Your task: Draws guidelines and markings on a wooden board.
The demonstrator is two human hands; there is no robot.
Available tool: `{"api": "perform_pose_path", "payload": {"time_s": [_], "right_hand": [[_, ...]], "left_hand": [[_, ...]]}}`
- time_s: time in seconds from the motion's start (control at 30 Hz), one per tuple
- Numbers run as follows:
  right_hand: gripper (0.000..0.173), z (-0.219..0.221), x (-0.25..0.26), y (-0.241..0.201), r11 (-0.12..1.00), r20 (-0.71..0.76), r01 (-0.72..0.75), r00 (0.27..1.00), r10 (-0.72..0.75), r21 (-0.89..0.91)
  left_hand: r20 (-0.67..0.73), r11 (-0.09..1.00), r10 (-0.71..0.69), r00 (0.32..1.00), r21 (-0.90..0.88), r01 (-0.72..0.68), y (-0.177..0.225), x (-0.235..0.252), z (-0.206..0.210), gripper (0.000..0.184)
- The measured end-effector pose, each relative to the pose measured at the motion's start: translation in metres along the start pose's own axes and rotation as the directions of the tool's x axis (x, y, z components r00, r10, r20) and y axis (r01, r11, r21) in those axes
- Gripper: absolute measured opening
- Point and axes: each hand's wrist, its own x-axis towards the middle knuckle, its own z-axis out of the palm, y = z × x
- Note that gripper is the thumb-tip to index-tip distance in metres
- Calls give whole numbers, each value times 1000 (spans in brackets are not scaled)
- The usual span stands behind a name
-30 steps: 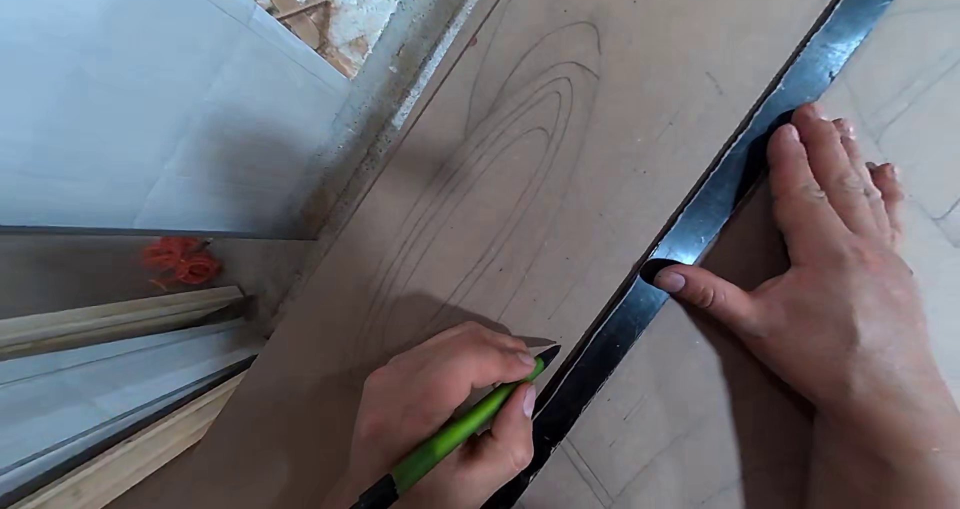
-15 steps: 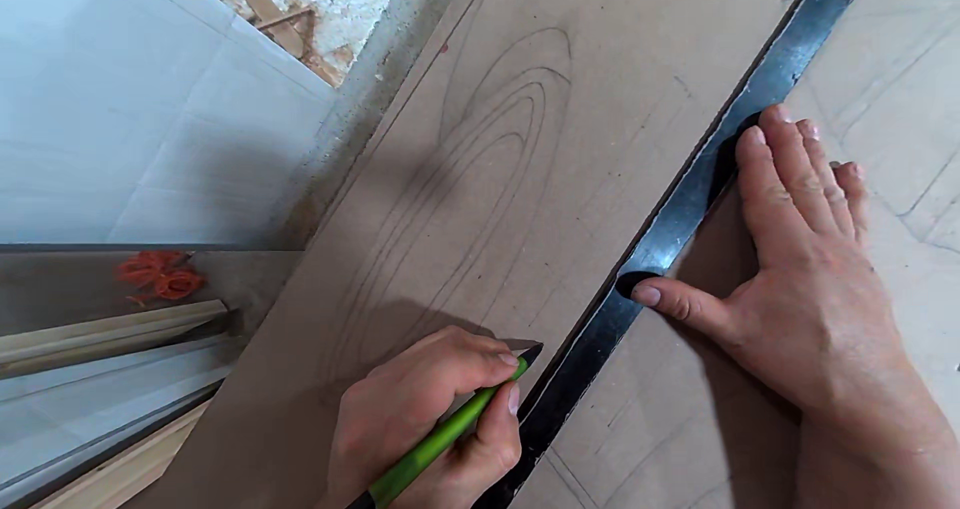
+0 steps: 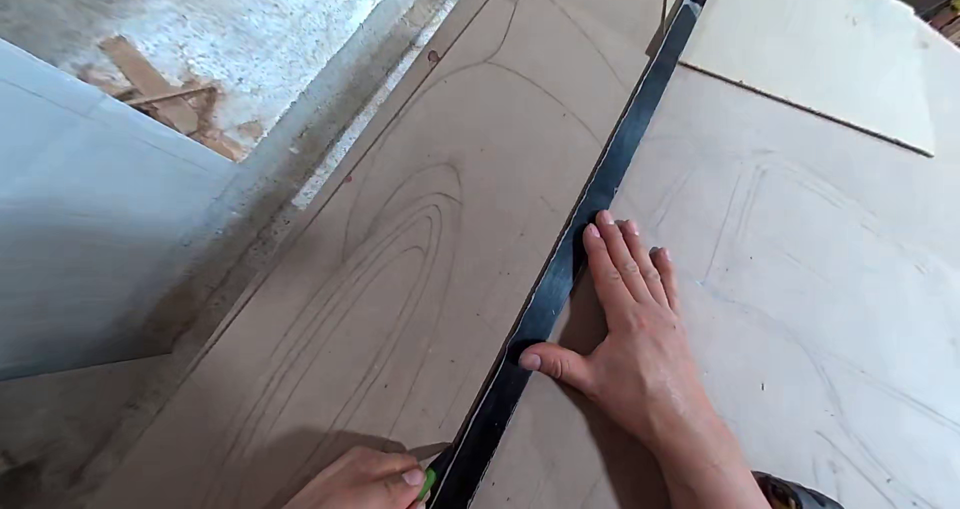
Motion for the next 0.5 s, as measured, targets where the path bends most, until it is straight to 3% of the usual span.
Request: {"api": "perform_pose_path", "payload": {"time_s": [0.5], "right_hand": [[127, 0, 3, 1, 1000, 20, -2, 1000, 3, -15]], "left_hand": [[4, 1000, -15, 1000, -22, 15, -1, -2, 1, 15]]}}
